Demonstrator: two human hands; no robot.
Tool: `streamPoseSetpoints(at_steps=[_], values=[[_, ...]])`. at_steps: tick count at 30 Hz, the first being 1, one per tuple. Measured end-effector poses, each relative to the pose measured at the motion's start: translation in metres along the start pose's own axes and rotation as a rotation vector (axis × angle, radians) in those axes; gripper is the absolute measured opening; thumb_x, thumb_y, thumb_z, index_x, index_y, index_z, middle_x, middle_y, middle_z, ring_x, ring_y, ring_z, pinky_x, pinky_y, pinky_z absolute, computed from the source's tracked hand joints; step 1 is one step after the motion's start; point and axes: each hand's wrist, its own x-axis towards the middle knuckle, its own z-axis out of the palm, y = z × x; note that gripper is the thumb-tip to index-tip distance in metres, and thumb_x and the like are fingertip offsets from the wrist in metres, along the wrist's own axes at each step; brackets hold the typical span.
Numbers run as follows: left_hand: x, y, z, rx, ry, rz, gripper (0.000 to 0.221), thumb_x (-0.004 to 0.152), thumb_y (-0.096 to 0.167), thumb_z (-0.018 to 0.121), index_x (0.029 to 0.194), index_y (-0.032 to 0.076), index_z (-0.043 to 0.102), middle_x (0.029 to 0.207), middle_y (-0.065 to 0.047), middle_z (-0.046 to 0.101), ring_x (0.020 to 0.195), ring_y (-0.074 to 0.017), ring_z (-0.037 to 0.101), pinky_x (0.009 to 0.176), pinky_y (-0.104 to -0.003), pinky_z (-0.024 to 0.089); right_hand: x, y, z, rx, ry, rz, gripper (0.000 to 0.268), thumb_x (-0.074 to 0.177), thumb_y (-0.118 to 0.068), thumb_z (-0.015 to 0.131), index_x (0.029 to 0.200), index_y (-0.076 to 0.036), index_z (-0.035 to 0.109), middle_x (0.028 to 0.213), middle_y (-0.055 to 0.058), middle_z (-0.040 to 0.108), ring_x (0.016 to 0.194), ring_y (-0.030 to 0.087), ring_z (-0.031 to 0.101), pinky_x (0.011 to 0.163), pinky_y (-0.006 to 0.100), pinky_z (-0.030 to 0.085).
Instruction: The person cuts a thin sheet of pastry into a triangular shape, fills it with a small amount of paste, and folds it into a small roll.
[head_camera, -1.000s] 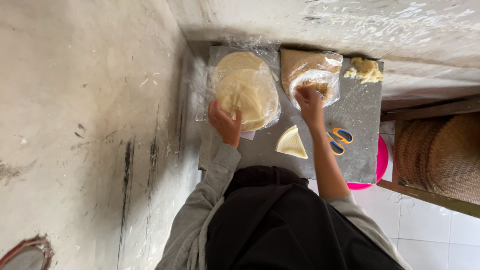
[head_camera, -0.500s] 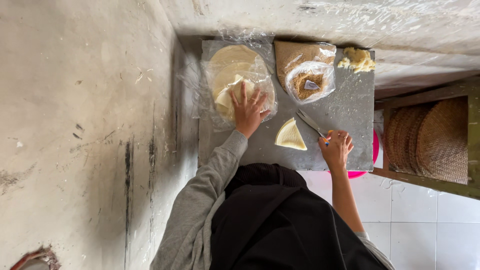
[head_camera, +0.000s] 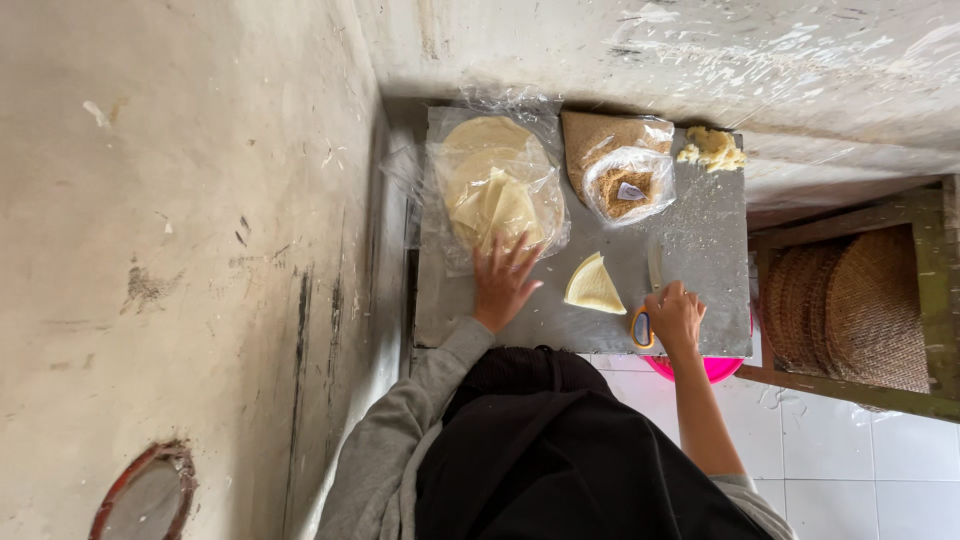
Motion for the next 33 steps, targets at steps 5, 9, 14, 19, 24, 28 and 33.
streamPoseSetpoints(at_steps=[5,9,14,19,24,28,33], values=[[0.003,-0.028,-0.009,0.135,-0.046,-0.012,0.06,0.098,0.032,0.065,0.155,0.036,0.047,0.171,0.011,0.018,0.155,-0.0456,0.012,0.121,-0.073,0.011,-0.011,-0.029,-0.025,0.554,0.145,0.218,0.031,0.095,-0.018,0.066,0.114,0.0,0.05,0.098,0.018,0.072,0.085,0.028,0.069,0.08,0.044,0.055],[0.003,-0.037,-0.014,0.033,0.029,-0.027,0.056,0.096,0.02,0.066,0.149,0.037,0.054,0.17,0.014,0.019,0.157,-0.0437,0.012,0.123,-0.074,0.011,0.038,-0.087,-0.034,0.842,0.17,0.028,0.028,0.099,-0.012,0.069,0.115,0.002,0.05,0.106,0.015,0.072,0.094,0.017,0.07,0.08,0.032,0.058],[0.004,-0.035,-0.021,0.057,0.047,0.006,0.058,0.094,0.015,0.067,0.147,0.036,0.058,0.17,0.012,0.023,0.157,-0.0439,0.012,0.123,-0.073,0.011,0.141,-0.194,0.013,0.749,0.048,-0.255,0.033,0.096,-0.014,0.071,0.117,-0.001,0.049,0.109,0.021,0.073,0.095,0.028,0.074,0.081,0.039,0.06],[0.003,-0.022,-0.048,-0.086,0.089,0.009,0.046,0.088,0.031,0.076,0.133,0.03,0.069,0.164,0.008,0.034,0.155,-0.0447,0.017,0.12,-0.074,0.011,0.195,-0.252,0.047,0.734,-0.107,-0.617,0.026,0.095,-0.015,0.074,0.117,-0.005,0.065,0.115,0.016,0.072,0.103,0.03,0.072,0.088,0.039,0.057],[0.0,-0.006,-0.057,-0.064,0.201,0.069,0.041,0.085,0.042,0.081,0.122,0.023,0.075,0.155,0.004,0.049,0.149,-0.0364,0.033,0.12,-0.066,0.021,0.146,-0.196,0.028,0.814,0.024,-0.443,0.03,0.093,-0.012,0.075,0.121,-0.003,0.068,0.12,0.018,0.067,0.106,0.031,0.067,0.085,0.038,0.057],[-0.011,0.002,-0.05,-0.049,0.305,0.097,0.032,0.089,0.039,0.081,0.112,0.018,0.073,0.138,-0.001,0.062,0.134,-0.0293,0.051,0.113,-0.054,0.036,0.092,-0.101,0.007,0.784,0.042,-0.125,0.026,0.095,-0.018,0.075,0.115,-0.002,0.069,0.103,0.011,0.074,0.093,0.021,0.074,0.083,0.032,0.058],[0.002,0.035,-0.019,-0.384,0.128,-0.218,0.037,0.09,0.04,0.079,0.116,0.015,0.071,0.111,-0.001,0.068,0.108,-0.0231,0.063,0.099,-0.044,0.046,0.044,-0.04,0.006,0.432,-0.253,-0.192,0.064,0.076,-0.039,0.09,0.118,0.002,0.061,0.113,0.02,0.065,0.104,0.032,0.061,0.089,0.046,0.049]])
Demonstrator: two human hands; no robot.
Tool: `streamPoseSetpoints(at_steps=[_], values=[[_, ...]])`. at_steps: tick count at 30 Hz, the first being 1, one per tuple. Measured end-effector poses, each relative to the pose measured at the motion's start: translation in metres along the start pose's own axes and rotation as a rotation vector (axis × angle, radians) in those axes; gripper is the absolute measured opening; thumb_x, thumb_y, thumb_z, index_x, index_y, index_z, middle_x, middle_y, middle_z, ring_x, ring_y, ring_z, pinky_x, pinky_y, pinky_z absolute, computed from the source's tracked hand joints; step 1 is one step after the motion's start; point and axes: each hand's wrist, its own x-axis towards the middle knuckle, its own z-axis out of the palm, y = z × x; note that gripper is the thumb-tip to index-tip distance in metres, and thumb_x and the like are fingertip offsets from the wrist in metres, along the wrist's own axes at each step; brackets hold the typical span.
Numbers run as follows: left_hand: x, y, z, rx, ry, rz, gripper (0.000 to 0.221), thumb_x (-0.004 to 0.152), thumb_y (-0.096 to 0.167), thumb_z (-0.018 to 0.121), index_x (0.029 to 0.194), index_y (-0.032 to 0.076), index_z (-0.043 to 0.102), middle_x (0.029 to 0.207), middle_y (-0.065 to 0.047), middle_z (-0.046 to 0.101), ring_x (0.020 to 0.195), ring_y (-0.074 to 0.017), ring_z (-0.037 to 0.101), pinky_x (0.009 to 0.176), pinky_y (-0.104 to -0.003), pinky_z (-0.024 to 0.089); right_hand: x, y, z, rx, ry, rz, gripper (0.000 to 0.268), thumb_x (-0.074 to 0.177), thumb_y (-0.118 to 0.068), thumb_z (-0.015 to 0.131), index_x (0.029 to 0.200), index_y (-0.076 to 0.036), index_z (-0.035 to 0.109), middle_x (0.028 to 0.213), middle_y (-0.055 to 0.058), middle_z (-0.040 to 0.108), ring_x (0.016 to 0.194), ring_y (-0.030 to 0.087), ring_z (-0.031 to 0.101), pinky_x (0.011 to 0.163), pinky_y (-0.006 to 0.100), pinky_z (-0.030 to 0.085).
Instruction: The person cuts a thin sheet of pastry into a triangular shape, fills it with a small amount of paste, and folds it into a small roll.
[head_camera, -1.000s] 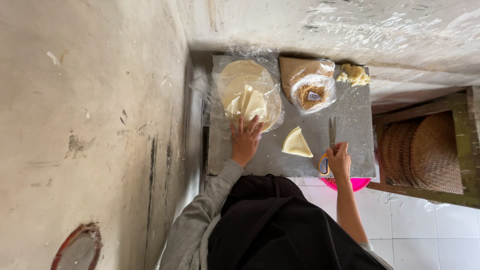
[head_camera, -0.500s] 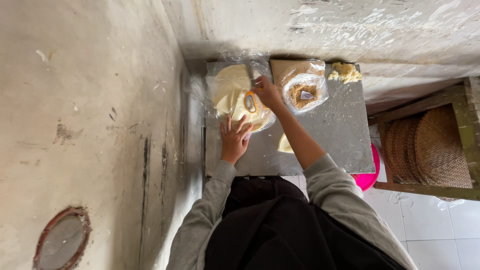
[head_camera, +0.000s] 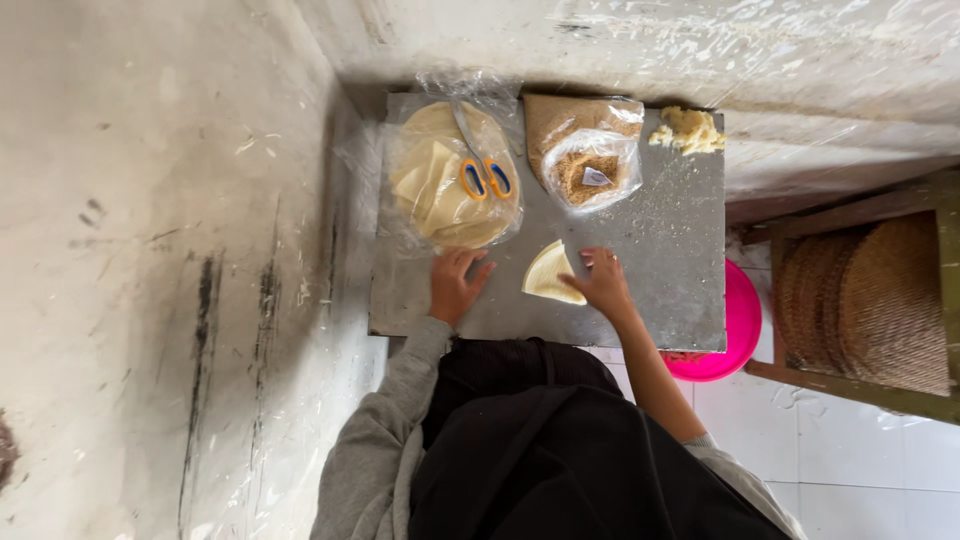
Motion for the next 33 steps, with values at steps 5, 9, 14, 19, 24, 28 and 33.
streamPoseSetpoints(at_steps=[5,9,14,19,24,28,33], values=[[0.007,0.052,0.074,0.039,-0.085,-0.11,0.058,0.083,0.035,0.082,0.127,0.003,0.061,0.106,-0.011,0.065,0.1,-0.0318,0.059,0.093,-0.046,0.043,-0.005,0.004,0.014,-0.144,-0.028,-0.036,0.055,0.078,-0.038,0.083,0.119,-0.007,0.065,0.124,0.018,0.062,0.118,0.036,0.055,0.095,0.048,0.047],[0.017,0.046,0.123,0.203,-0.164,-0.068,0.046,0.073,0.029,0.084,0.106,0.006,0.06,0.103,-0.012,0.066,0.102,-0.0343,0.059,0.089,-0.047,0.043,0.003,0.008,0.022,-0.186,-0.102,-0.096,0.04,0.082,-0.035,0.082,0.109,-0.011,0.065,0.122,0.018,0.062,0.119,0.036,0.054,0.099,0.047,0.047],[0.009,0.015,0.145,-0.021,-0.227,-0.216,0.027,0.09,0.011,0.074,0.107,0.007,0.054,0.101,-0.013,0.066,0.098,-0.0313,0.064,0.084,-0.042,0.052,-0.002,0.03,0.042,0.113,-0.046,-0.196,0.031,0.085,-0.02,0.074,0.107,-0.007,0.056,0.103,0.016,0.068,0.103,0.038,0.064,0.089,0.047,0.051],[0.004,0.037,0.146,-0.656,-0.094,-0.529,0.051,0.081,0.001,0.078,0.115,0.006,0.04,0.105,-0.013,0.062,0.084,-0.0195,0.066,0.07,-0.033,0.059,0.014,0.063,0.014,0.538,-0.071,-0.069,0.036,0.083,-0.016,0.078,0.107,-0.005,0.054,0.09,0.012,0.068,0.083,0.027,0.069,0.071,0.04,0.057],[0.013,0.089,0.193,-0.904,-0.135,-0.599,0.055,0.082,-0.001,0.076,0.12,0.005,0.037,0.108,-0.016,0.062,0.082,-0.0173,0.071,0.063,-0.034,0.063,0.055,0.092,-0.089,0.527,-0.238,0.049,0.046,0.078,-0.015,0.082,0.117,-0.008,0.058,0.091,0.008,0.07,0.08,0.016,0.07,0.065,0.038,0.058],[0.031,0.124,0.221,-0.846,-0.066,-0.602,0.047,0.088,0.004,0.073,0.122,0.002,0.041,0.096,-0.019,0.067,0.069,-0.0164,0.071,0.06,-0.03,0.062,0.09,0.105,-0.115,0.394,-0.157,-0.181,0.048,0.084,-0.016,0.085,0.124,-0.006,0.06,0.106,0.016,0.068,0.091,0.025,0.065,0.076,0.039,0.055],[0.022,0.139,0.221,-0.462,0.077,-0.416,0.034,0.09,0.012,0.074,0.115,-0.002,0.055,0.1,-0.01,0.062,0.061,-0.0133,0.065,0.052,-0.027,0.054,0.075,0.121,-0.09,0.343,0.21,-0.242,0.046,0.082,-0.009,0.081,0.123,-0.005,0.06,0.123,0.015,0.062,0.103,0.028,0.066,0.085,0.039,0.055]])
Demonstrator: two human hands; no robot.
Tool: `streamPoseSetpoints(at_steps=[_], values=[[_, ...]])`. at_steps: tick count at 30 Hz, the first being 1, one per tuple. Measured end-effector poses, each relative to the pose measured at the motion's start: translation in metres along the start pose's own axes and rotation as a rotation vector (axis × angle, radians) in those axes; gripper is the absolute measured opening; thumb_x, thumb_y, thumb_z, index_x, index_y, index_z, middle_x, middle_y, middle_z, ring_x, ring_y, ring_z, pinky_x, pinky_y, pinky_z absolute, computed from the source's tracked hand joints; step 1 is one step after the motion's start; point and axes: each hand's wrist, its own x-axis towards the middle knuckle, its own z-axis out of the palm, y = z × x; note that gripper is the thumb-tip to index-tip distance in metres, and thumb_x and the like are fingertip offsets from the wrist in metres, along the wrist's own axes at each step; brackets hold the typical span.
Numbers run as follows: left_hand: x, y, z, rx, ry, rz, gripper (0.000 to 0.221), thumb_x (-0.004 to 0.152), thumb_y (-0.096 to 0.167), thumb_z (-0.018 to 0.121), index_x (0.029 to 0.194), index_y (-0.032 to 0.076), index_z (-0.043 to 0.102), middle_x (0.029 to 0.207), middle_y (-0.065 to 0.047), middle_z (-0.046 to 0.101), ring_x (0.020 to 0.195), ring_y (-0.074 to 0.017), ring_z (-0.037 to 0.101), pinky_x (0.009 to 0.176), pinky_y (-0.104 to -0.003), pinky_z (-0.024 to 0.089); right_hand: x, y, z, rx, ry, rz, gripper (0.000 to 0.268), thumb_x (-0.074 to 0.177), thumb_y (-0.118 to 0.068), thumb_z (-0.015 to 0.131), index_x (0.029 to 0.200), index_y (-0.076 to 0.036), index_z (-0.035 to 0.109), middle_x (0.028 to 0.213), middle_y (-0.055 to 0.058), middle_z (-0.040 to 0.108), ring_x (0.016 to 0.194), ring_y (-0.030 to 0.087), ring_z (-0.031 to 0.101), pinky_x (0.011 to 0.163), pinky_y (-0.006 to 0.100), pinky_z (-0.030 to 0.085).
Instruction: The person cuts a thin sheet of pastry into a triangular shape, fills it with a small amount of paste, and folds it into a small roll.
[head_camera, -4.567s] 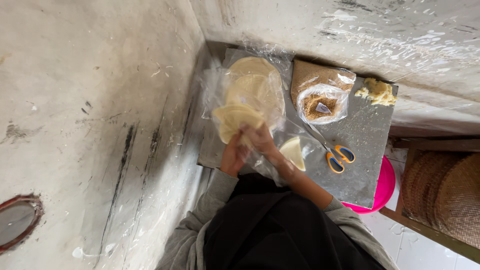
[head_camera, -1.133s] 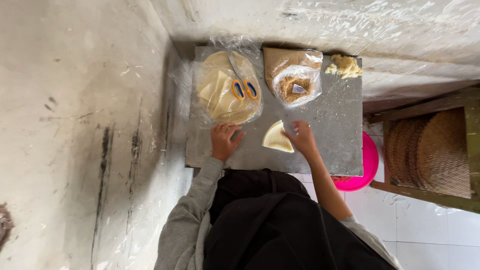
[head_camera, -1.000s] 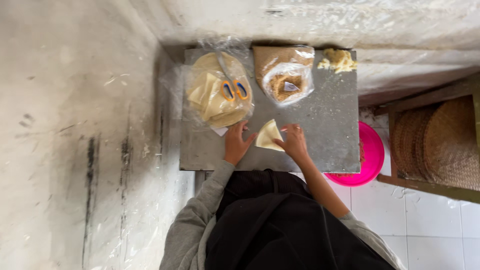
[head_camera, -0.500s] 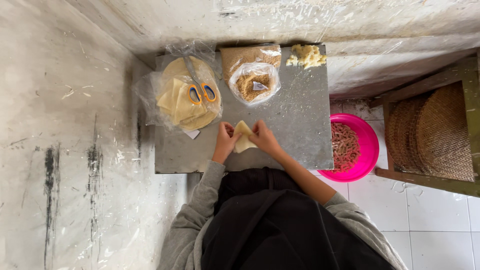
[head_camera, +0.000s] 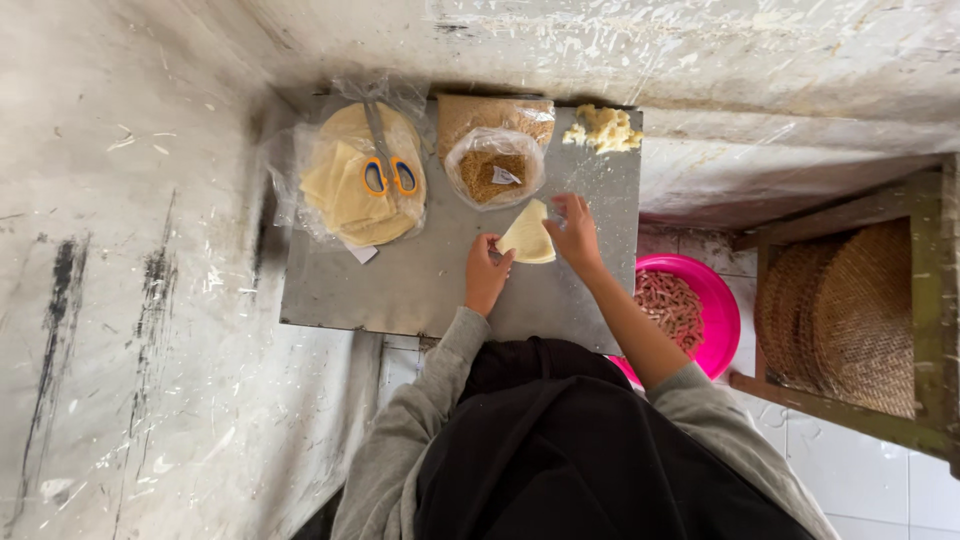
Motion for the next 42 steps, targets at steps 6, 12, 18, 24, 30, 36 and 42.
streamPoseSetpoints(at_steps=[6,12,18,24,30,36,42], values=[[0.0,-0.018,0.0,-0.196,0.014,-0.059,0.023,0.106,0.014,0.059,0.123,-0.001,0.061,0.097,-0.007,0.068,0.066,-0.01,0.067,0.057,-0.026,0.058,-0.051,-0.017,0.005,-0.033,-0.113,-0.283,0.024,0.082,-0.012,0.083,0.105,-0.011,0.074,0.111,0.005,0.069,0.109,0.029,0.063,0.097,0.042,0.052],[0.002,-0.019,-0.005,-0.179,-0.007,-0.125,0.028,0.108,0.02,0.055,0.125,-0.001,0.063,0.092,-0.007,0.069,0.066,-0.0104,0.069,0.057,-0.026,0.06,-0.048,-0.034,0.015,-0.191,-0.096,-0.301,0.022,0.079,-0.018,0.082,0.099,-0.013,0.077,0.104,0.005,0.071,0.104,0.03,0.063,0.092,0.045,0.047],[0.009,-0.001,-0.008,-0.225,-0.038,-0.226,0.033,0.107,0.028,0.056,0.123,0.001,0.062,0.094,-0.003,0.068,0.063,-0.0103,0.069,0.052,-0.025,0.057,-0.044,-0.02,0.025,-0.101,-0.072,-0.174,0.008,0.087,-0.017,0.078,0.093,-0.013,0.074,0.096,0.004,0.075,0.096,0.028,0.069,0.088,0.041,0.053],[0.016,0.02,-0.008,-0.009,-0.103,-0.145,0.035,0.092,0.011,0.073,0.122,0.002,0.058,0.089,-0.007,0.066,0.059,-0.0114,0.065,0.049,-0.026,0.054,-0.041,0.017,0.042,-0.018,-0.067,0.141,0.011,0.101,-0.015,0.066,0.107,-0.007,0.062,0.095,0.013,0.073,0.089,0.03,0.071,0.076,0.041,0.055],[0.028,0.013,-0.018,-0.088,-0.067,-0.119,0.027,0.09,0.004,0.064,0.115,0.003,0.053,0.089,-0.006,0.063,0.058,-0.0126,0.065,0.05,-0.029,0.056,0.004,0.02,0.009,0.171,0.11,0.253,0.013,0.105,-0.008,0.054,0.112,-0.002,0.063,0.097,0.014,0.073,0.083,0.023,0.072,0.072,0.032,0.061],[0.022,0.008,-0.095,0.462,0.226,0.203,0.029,0.089,0.017,0.071,0.114,0.007,0.061,0.094,-0.013,0.064,0.083,-0.0307,0.064,0.076,-0.043,0.052,-0.014,-0.037,-0.02,-0.303,0.044,-0.294,0.027,0.101,0.005,0.052,0.123,0.0,0.067,0.114,0.019,0.076,0.081,0.027,0.075,0.063,0.032,0.058],[0.011,0.029,-0.084,0.508,0.161,0.367,0.034,0.092,0.029,0.076,0.114,0.008,0.061,0.107,-0.011,0.065,0.102,-0.0322,0.062,0.086,-0.042,0.051,-0.052,-0.044,0.0,-0.352,-0.074,-0.464,0.032,0.091,0.0,0.065,0.121,-0.009,0.065,0.119,0.012,0.075,0.098,0.032,0.076,0.081,0.04,0.063]])
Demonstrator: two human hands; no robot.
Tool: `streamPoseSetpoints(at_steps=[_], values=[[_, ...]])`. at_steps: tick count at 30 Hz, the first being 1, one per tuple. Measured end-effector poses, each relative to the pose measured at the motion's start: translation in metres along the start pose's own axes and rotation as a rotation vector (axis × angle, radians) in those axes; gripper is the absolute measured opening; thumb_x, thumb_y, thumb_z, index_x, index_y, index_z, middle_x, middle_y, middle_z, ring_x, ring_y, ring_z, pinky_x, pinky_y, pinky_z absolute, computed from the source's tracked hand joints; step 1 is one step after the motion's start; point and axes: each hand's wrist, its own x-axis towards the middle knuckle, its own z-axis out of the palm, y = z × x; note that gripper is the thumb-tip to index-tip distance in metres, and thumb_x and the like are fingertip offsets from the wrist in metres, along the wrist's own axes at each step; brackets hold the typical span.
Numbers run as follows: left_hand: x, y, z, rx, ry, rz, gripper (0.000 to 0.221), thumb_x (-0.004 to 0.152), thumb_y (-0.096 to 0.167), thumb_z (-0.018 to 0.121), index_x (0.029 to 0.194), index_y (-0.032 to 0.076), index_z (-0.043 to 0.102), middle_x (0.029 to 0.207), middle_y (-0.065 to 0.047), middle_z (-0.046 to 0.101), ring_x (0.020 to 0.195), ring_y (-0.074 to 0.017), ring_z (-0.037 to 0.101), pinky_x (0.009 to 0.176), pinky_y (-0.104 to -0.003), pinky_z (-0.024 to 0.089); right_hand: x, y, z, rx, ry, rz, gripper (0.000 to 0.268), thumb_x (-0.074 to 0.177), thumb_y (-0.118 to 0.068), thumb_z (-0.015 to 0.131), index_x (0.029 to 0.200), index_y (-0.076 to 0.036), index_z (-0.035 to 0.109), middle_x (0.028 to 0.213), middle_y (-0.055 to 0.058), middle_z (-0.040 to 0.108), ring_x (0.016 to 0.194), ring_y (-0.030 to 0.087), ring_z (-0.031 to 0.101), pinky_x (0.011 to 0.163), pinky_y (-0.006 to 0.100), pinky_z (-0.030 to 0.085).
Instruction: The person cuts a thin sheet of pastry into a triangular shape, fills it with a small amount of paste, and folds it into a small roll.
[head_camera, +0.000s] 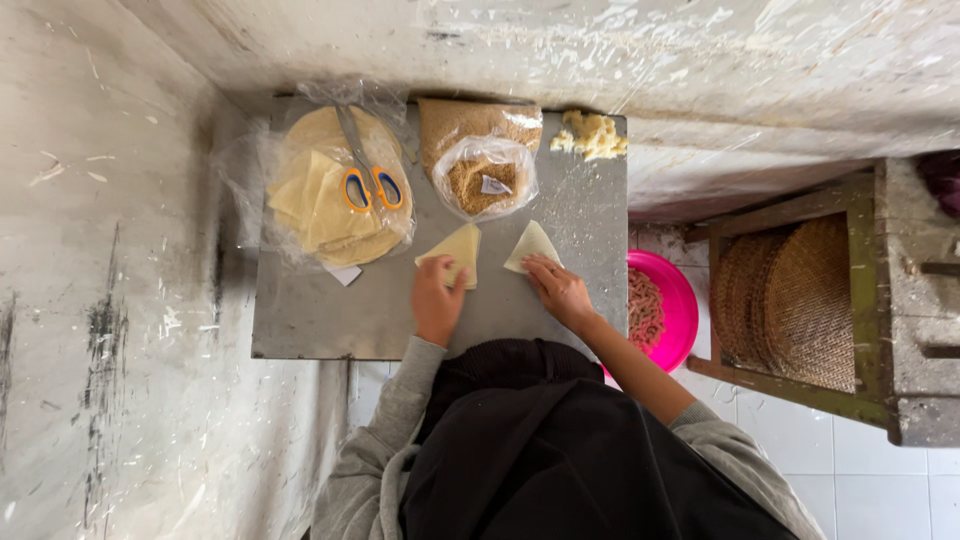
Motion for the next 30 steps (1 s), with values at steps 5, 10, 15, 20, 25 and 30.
streamPoseSetpoints(at_steps=[5,10,15,20,25,30], values=[[0.012,0.026,0.058,0.09,-0.266,0.112,0.041,0.091,0.033,0.076,0.108,0.001,0.059,0.105,-0.016,0.062,0.097,-0.035,0.059,0.079,-0.044,0.05,0.036,0.064,0.008,0.068,0.048,0.299,0.024,0.103,-0.011,0.062,0.127,-0.009,0.062,0.113,0.012,0.072,0.086,0.025,0.075,0.071,0.038,0.064],[0.01,0.02,0.094,0.212,-0.259,0.236,0.032,0.088,0.026,0.073,0.1,0.0,0.057,0.1,-0.017,0.059,0.095,-0.033,0.059,0.081,-0.043,0.051,0.072,0.128,-0.014,-0.347,0.024,0.443,0.051,0.095,0.0,0.061,0.144,-0.015,0.059,0.116,0.017,0.055,0.105,0.034,0.056,0.086,0.046,0.054],[0.001,0.014,0.099,0.124,-0.259,0.232,0.022,0.091,0.022,0.072,0.092,0.005,0.057,0.094,-0.014,0.06,0.09,-0.0332,0.058,0.079,-0.044,0.048,0.073,0.142,-0.013,-0.515,-0.163,0.452,0.076,0.082,0.01,0.059,0.151,-0.019,0.056,0.12,0.014,0.052,0.108,0.032,0.053,0.087,0.044,0.052],[0.003,0.018,0.095,-0.042,-0.179,0.151,0.021,0.09,0.02,0.073,0.088,0.009,0.056,0.081,-0.008,0.063,0.08,-0.032,0.059,0.072,-0.045,0.048,0.069,0.153,-0.002,-0.505,-0.145,0.422,0.077,0.073,0.012,0.058,0.145,-0.017,0.061,0.118,0.014,0.052,0.109,0.032,0.052,0.089,0.044,0.05],[0.011,0.021,0.097,-0.072,-0.162,0.03,0.023,0.091,0.02,0.074,0.1,0.011,0.055,0.072,-0.003,0.063,0.073,-0.0263,0.063,0.06,-0.043,0.048,0.056,0.179,0.011,-0.243,-0.017,0.481,0.056,0.079,0.014,0.056,0.122,-0.015,0.074,0.119,0.011,0.056,0.113,0.029,0.053,0.097,0.04,0.048],[0.012,0.019,0.096,-0.098,-0.161,-0.021,0.029,0.091,0.021,0.074,0.108,0.013,0.052,0.071,-0.001,0.064,0.072,-0.0247,0.065,0.06,-0.043,0.048,0.032,0.138,0.021,0.722,-0.127,0.917,0.04,0.09,0.006,0.057,0.122,-0.011,0.073,0.117,0.008,0.064,0.093,0.022,0.054,0.079,0.033,0.045]])
